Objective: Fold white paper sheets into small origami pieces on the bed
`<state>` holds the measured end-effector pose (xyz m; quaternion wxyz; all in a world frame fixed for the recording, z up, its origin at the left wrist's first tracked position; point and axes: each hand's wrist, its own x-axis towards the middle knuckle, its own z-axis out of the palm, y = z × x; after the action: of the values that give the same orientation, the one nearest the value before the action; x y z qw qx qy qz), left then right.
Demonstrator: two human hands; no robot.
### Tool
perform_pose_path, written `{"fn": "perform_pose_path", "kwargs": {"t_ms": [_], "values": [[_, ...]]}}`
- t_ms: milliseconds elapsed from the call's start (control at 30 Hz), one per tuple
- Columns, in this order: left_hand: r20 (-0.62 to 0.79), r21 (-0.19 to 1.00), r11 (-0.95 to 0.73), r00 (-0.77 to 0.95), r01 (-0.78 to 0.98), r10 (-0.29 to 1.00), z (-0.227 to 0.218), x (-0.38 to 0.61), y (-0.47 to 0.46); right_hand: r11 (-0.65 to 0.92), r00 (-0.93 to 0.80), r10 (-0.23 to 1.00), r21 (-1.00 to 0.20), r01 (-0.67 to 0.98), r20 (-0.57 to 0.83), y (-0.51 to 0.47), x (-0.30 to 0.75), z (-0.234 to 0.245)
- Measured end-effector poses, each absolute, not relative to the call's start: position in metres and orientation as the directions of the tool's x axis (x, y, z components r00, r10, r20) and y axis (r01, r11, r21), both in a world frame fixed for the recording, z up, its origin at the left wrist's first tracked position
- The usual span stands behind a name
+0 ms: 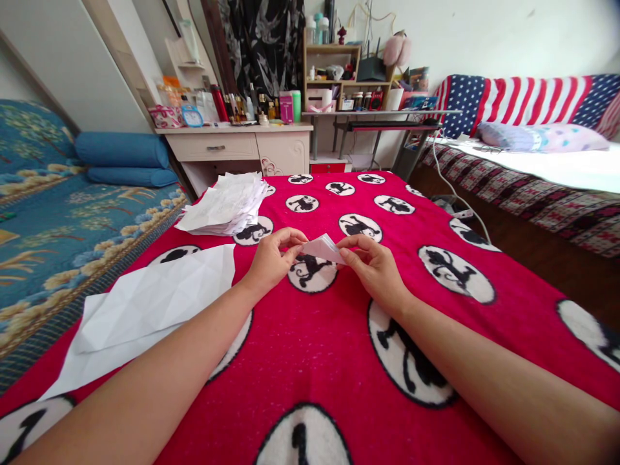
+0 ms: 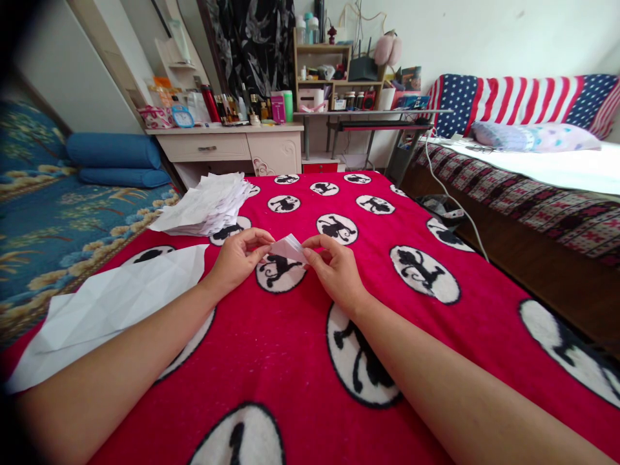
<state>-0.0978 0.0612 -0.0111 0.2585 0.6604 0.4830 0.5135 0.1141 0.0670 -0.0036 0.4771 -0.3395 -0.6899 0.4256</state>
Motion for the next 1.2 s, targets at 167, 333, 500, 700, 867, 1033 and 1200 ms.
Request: {"fn": "perform_pose_path", "kwargs": {"t_ms": [167,333,500,700,867,1033,1200], "values": [[0.53,0.737,-0.485,0.044,0.471,0.847,-0.009,-0.097,0.058,0.4,-0.297,0.892,-0.901,0.168,0.34,0.068,0.115,-0.005],[0.533,0.718,-0.497,0.073,0.487,0.843,-0.006,-0.095,0.055,0.556,-0.284,0.826,-0.787,0.268,0.487,0.072,0.116,-0.007],[0.543,0.712,-0.506,0.074,0.488,0.836,-0.005,-0.092,0.053,0.64,-0.302,0.765,-0.719,0.271,0.568,0.074,0.117,-0.007],[0.545,0.697,-0.515,0.098,0.499,0.833,-0.005,-0.092,0.052,0.622,-0.298,0.782,-0.715,0.318,0.547,0.074,0.117,-0.008],[0.399,0.848,-0.382,0.032,0.369,0.916,-0.002,-0.089,0.052,0.502,-0.314,0.846,-0.843,0.195,0.431,0.07,0.115,-0.004],[0.192,0.974,-0.194,0.029,0.114,0.981,0.0,-0.084,0.051,0.375,-0.358,0.879,-0.92,0.111,0.315,0.064,0.113,0.001],[0.153,0.988,-0.151,0.062,-0.024,0.986,0.0,-0.083,0.05,0.222,-0.361,0.914,-0.973,0.067,0.184,0.065,0.114,0.002]]}}
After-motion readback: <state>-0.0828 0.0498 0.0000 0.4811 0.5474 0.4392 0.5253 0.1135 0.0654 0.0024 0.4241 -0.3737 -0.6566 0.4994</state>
